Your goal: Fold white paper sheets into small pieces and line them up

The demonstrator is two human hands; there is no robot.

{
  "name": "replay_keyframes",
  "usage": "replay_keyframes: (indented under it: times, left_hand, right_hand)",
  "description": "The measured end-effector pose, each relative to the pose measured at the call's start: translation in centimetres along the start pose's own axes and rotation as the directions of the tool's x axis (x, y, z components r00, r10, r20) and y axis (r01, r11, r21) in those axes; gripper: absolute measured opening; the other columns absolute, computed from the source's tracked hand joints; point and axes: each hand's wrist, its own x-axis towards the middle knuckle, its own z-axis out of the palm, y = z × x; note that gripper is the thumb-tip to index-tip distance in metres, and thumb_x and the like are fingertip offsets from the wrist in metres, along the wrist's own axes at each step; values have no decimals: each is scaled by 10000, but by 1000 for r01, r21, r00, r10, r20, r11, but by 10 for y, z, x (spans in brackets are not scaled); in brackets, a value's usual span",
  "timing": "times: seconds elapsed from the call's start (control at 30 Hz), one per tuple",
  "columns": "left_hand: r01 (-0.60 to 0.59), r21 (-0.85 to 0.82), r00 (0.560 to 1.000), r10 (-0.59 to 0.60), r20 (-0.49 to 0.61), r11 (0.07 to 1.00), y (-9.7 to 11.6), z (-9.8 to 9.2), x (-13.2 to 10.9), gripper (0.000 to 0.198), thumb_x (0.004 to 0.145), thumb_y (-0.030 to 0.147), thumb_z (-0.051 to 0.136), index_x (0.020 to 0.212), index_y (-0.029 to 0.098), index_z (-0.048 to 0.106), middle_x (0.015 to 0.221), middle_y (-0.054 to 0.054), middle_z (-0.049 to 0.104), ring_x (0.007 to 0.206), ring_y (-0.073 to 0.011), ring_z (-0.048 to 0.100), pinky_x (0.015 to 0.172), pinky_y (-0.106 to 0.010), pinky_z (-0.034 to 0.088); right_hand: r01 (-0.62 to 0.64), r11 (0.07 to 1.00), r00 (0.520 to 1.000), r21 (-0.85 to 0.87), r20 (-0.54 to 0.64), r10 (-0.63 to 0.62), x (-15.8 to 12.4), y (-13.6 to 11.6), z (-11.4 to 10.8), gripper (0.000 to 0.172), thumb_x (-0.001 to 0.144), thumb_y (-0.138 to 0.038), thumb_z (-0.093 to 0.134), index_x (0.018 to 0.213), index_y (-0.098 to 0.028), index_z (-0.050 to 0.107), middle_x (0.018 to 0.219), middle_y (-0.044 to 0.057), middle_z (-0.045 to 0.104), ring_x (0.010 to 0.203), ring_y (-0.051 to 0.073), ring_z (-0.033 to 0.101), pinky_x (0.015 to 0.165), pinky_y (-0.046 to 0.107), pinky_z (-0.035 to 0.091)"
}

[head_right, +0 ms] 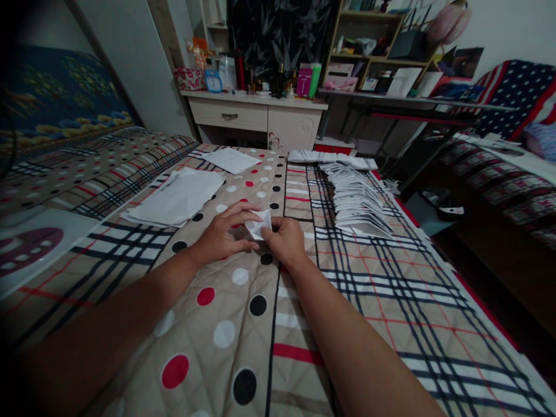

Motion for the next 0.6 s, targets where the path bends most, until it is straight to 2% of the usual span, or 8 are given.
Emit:
replay_keyframes:
  times: [0.1,0.17,0.3,0.47,0.6]
  left_hand:
    - [-20,4,999,20,-26,1000,-6,4,0,176,729,250,790,896,210,749,1148,-102,658,1051,-207,633,935,-335,490]
    - [-24,-11,997,23,-78,1000,-11,6,0,101,735,240,783,814,187,751,1053,-93,691,965,-192,658,853,-305,516]
    - [0,-56,986,-9,-164,998,-18,9,1,100,758,275,764,755,175,758,931,-73,722,857,-168,675,793,-276,526]
    - [76,-113,969,-100,-228,991,-17,10,2,113,736,274,771,727,164,749,890,-76,717,814,-161,666,730,-260,522]
    - [97,-188,944,-150,-292,977,-16,12,3,133,705,279,775,734,155,733,914,-86,717,855,-174,668,731,-269,529]
  right_hand:
    - [41,999,999,-20,23,-41,0,-2,1,183,739,-332,639,680,-163,675,592,-3,589,552,129,495,485,229,322]
    - [63,998,998,29,4,-63,-1,-5,1,198,757,-355,634,727,-164,675,642,3,610,573,131,511,498,226,349]
    - [110,976,993,190,-73,-98,-1,-11,0,244,804,-401,610,882,-176,665,784,14,642,603,126,526,528,230,401]
    - [181,956,983,233,-80,-166,-2,-12,0,225,843,-378,586,815,-175,678,741,18,603,642,138,523,537,235,403]
    - [191,957,981,220,-70,-180,-2,-14,0,192,841,-337,590,804,-173,683,729,9,584,575,118,492,510,240,384]
